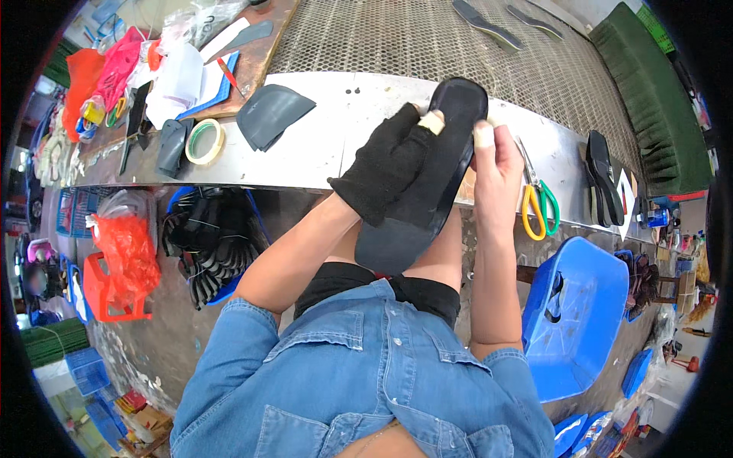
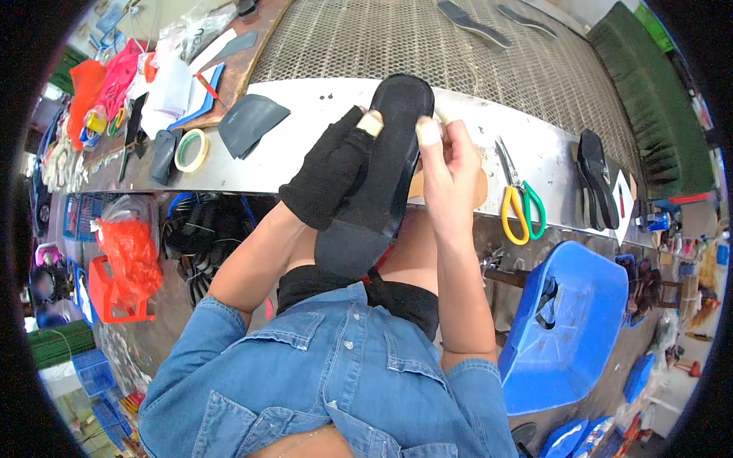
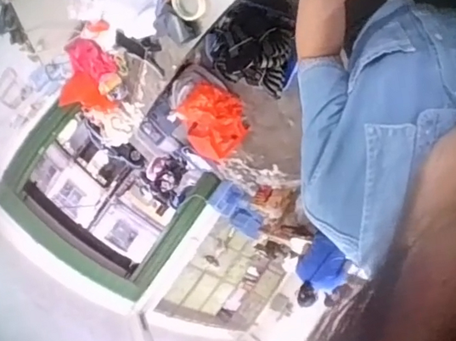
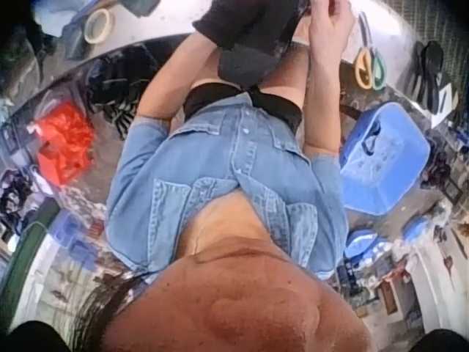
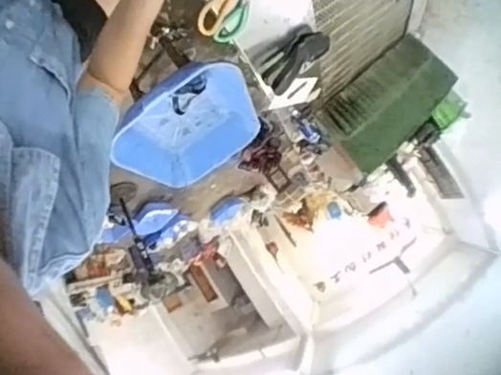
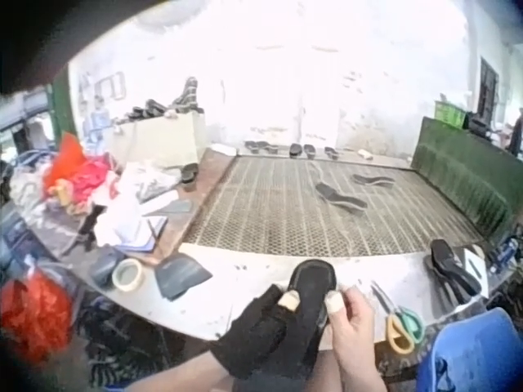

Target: The recorder is shown manually assembling and trimming the sole of a shoe, using glue and scissors to secure components to a shoe last.

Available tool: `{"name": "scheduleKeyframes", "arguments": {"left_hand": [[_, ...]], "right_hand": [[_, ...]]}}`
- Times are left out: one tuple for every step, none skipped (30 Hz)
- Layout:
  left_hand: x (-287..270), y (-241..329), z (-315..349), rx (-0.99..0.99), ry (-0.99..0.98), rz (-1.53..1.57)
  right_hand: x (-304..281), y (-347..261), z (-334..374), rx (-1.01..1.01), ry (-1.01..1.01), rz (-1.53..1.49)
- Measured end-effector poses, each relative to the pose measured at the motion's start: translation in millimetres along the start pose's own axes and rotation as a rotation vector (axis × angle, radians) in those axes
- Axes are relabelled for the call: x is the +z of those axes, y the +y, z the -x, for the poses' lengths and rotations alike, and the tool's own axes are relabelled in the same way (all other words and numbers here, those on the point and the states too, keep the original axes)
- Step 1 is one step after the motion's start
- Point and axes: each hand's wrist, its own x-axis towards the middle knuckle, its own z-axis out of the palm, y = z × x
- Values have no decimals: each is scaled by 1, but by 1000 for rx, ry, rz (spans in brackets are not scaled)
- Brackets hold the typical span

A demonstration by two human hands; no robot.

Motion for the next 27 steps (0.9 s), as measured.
{"name": "scheduleKeyframes", "arguments": {"left_hand": [[-3,3,1,-1,-4,-4],[-5,7,2,13,-55,-101],[-7,11,3,27,-108,-197],[-9,19,5,27,-117,-195],[-11,27,7,-45,-227,-245],[-13,33,8,-116,-336,-294],[-15,37,9,-117,-348,-291],[-16,41,10,-222,-399,-278],[-15,46,11,-328,-447,-265],[-13,51,12,-323,-459,-208],[-13,53,12,-323,-462,-206],[-14,54,12,-387,-490,-185],[-15,55,13,-450,-515,-165],[-14,56,14,-450,-515,-163],[-13,57,16,-403,-515,-157],[-12,57,17,-354,-514,-151],[-10,55,21,-353,-513,-150],[-7,51,25,-131,-456,-383],[-6,50,27,98,-394,-611],[-6,51,27,103,-397,-612],[-8,53,26,41,-368,-634],[-8,51,23,-15,-346,-651],[-8,49,25,-15,-354,-655],[-7,44,28,47,-300,-577],[-7,39,30,101,-249,-497],[-6,38,31,93,-256,-499],[-6,37,31,130,-255,-477]], "right_hand": [[0,-7,3,0,4,-4],[-1,-16,5,-83,-41,-6],[-3,-20,6,-165,-84,-7],[-18,-20,-1,-155,-205,-23],[-24,-21,-3,-150,-186,-14],[-28,-26,-3,-152,-353,15],[-32,-31,-5,-158,-528,41],[-35,-37,-5,-96,-581,53],[-38,-40,-5,-93,-573,59],[-38,-41,-6,-118,-602,77],[-38,-43,-7,-143,-633,95],[-42,-47,-10,-141,-631,98],[-47,-52,-14,-201,-703,299],[-49,-57,-16,-261,-770,502],[-47,-61,-17,-259,-771,504],[-46,-66,-19,-455,-773,614],[-44,-68,-19,-653,-768,722],[-42,-67,-17,-653,-769,723],[-38,-65,-15,-647,-693,593],[-36,-61,-11,-640,-615,463],[-35,-57,-7,-642,-610,465],[-36,-48,-3,-273,-402,161],[-37,-38,3,93,-186,-152],[-59,-26,-2,138,-308,116],[-57,-28,1,144,-296,111],[-53,-34,2,229,-375,104],[-49,-40,2,314,-453,95]]}}
